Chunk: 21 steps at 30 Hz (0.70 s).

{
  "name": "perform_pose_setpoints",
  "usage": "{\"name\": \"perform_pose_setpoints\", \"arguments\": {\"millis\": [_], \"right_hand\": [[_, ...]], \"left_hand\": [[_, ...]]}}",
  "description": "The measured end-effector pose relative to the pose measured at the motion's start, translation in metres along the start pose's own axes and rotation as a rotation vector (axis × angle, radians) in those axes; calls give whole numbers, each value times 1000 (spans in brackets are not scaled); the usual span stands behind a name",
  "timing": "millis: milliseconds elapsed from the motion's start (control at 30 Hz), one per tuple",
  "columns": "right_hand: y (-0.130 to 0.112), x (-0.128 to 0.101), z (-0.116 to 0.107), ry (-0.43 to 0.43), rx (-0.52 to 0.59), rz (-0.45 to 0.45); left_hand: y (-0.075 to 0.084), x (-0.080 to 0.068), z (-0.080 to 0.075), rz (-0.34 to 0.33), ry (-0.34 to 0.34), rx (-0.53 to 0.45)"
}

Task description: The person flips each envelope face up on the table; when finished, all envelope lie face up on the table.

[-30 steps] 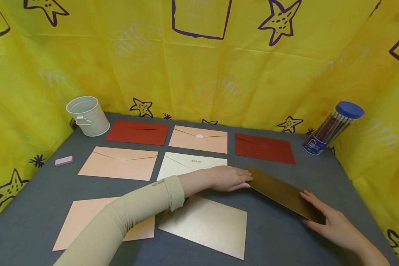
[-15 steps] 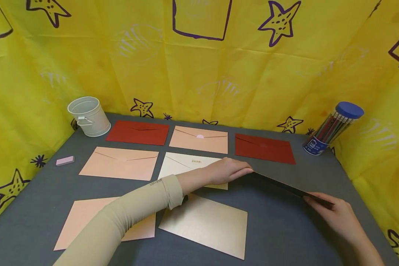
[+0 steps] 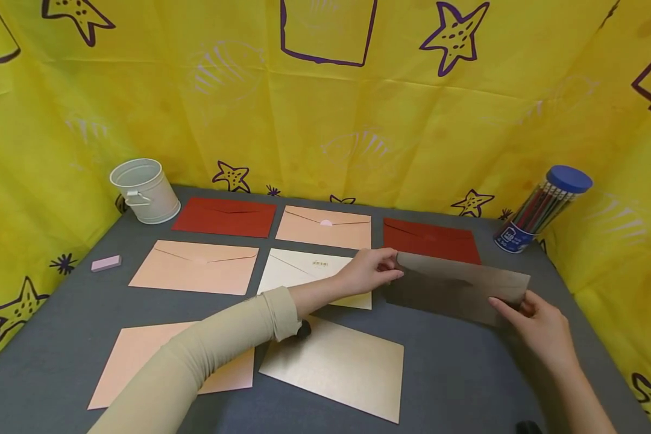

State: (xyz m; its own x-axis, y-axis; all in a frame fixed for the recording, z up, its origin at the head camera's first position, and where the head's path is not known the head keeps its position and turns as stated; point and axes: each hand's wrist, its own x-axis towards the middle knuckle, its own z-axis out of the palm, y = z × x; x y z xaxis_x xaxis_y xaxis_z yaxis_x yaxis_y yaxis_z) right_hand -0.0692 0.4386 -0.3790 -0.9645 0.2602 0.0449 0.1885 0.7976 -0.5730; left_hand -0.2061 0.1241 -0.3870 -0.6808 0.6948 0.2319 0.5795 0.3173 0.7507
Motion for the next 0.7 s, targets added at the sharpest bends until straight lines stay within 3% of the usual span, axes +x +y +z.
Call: {"name": "perform_pose_setpoints", "arguments": {"millis": [133,300,467,700], "right_hand": [[-1,9,6,-28,-83,8],[0,20,10,-110,-137,1],[-1,25,13,-150,-176,-22],[-3,28,16,-163,-236,-65]], "left_hand": [[-2,-1,3,-176,14,-54],[-4,-4,4,-270,9,-91],[-5,-6,4,-288,-40,-72],[-4,-5,6,-220,-109,78]]}}
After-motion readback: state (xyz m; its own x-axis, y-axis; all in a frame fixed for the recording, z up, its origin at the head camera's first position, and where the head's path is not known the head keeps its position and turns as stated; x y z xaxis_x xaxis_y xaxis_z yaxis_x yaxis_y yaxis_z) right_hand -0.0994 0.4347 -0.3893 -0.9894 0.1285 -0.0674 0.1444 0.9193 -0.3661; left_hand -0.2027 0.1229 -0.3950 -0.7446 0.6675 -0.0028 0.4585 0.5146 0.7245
